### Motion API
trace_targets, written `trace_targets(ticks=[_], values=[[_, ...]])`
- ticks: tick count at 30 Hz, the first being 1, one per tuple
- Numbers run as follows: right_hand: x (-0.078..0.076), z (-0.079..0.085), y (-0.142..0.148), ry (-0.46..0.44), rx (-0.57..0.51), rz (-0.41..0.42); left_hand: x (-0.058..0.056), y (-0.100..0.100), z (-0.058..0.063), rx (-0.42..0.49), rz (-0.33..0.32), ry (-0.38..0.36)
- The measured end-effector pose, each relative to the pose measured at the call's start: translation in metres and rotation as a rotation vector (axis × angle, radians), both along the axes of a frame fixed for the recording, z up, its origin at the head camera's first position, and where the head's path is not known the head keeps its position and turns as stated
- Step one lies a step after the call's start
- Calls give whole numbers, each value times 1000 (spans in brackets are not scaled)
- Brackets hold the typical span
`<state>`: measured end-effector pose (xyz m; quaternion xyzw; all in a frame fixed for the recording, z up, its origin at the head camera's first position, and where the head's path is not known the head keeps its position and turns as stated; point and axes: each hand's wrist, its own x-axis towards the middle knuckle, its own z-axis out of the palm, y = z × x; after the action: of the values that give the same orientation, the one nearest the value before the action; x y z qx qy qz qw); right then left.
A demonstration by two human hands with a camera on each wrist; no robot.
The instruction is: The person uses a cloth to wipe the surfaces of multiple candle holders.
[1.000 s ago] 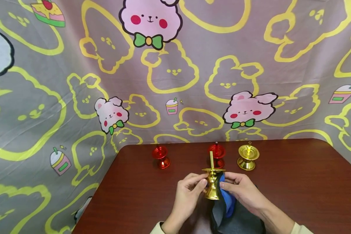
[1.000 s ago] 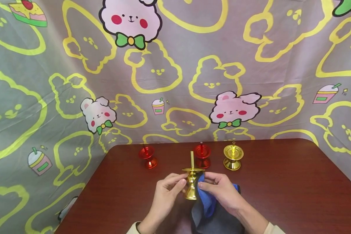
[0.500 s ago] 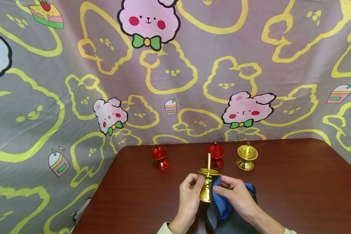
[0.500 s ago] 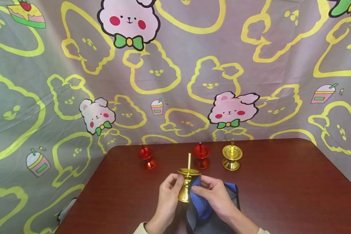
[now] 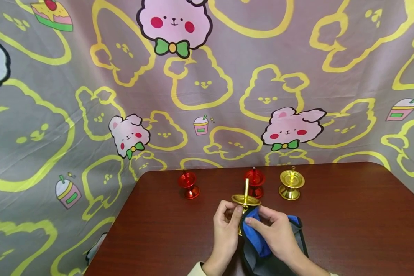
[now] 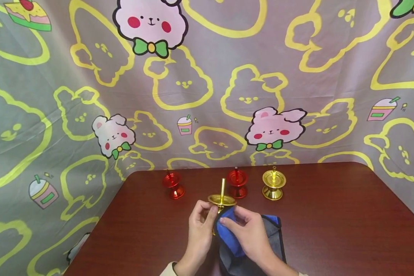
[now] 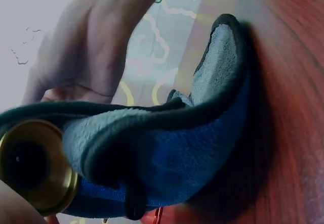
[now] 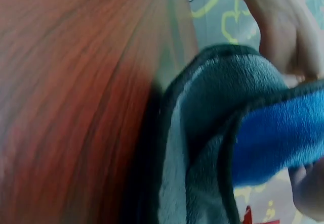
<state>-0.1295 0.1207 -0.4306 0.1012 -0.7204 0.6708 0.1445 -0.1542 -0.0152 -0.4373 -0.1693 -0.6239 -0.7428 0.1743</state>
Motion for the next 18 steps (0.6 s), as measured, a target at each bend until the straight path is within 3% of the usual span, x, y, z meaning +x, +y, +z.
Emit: trace_targets(ticks=[5,7,9,11,14,18], values=[[3,0,-13,50,57,-148,-1,4,-4,-30,95,63],[0,-2,-12,24,33,-115,-1,4,-6,-51,130,77],[-4,-3,-7,-36,-26,-29,0,1,-7,-59,135,73],[-8,-4,1,-100,-107,71,0,-2,-6,-45,95,20],[-14,-8,11,-163,-225,197,-1,-8,-3,9,9,-121],[-16,-15,15,-176,-278,274,-3,-11,-2,63,-54,-334]])
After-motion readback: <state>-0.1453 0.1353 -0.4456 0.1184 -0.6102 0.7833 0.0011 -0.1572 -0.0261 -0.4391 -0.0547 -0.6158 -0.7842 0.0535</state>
